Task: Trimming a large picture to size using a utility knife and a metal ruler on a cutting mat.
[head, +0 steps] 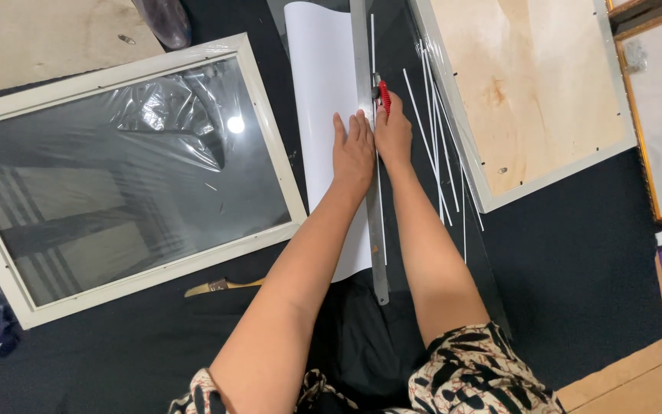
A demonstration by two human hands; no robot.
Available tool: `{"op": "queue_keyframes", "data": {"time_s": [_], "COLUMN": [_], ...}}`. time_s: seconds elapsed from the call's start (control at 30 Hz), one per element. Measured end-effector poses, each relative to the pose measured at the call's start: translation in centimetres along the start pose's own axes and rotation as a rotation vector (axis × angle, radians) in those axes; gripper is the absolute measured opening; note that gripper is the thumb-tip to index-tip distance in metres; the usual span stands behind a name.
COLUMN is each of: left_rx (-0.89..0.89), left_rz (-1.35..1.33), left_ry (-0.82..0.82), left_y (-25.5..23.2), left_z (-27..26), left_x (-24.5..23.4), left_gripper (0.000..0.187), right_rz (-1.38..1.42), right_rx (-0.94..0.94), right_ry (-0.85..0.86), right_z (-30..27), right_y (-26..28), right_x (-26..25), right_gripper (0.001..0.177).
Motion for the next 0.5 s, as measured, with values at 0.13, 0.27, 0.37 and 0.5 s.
{"op": "queue_keyframes", "data": {"time_s": [0.13, 0.27, 0.37, 0.5], "left_rx": [-0.009, -0.019, -0.014, -0.001], "left_rz": [-0.006, -0.012, -0.035, -0.078], "left_ry": [0.007, 0.004, 0.019, -0.004], "left_y": [0.0, 0.2, 0.3, 0.7], "left_z": [0.0, 0.0, 0.0, 0.1], "left_x": [0.0, 0.0, 0.1, 0.7], "left_gripper": [0.053, 0.053, 0.053, 0.053], "right_rz": [0.008, -0.067, -0.126, -0.199], "right_rx": [-0.009, -0.04, -0.075, -0.109], "right_ry": [0.01, 0.012, 0.014, 0.025], "right_z": [-0.7, -1.3, -2.1, -4.0], "right_y": [1.0, 1.6, 1.6, 1.3], "right_x": [-0.4, -0.7, -0.9, -1.4], "right_gripper": [0.041, 0.041, 0.041, 0.041]}}
Point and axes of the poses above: each hand's wrist, its own z-axis towards the middle knuckle, its own x-axis out of the palm, y = z × x, the point moved 5 cm from there along z, towards the middle knuckle, and after that the axes turned 6 degrees about -z, right-handed, at the moved point
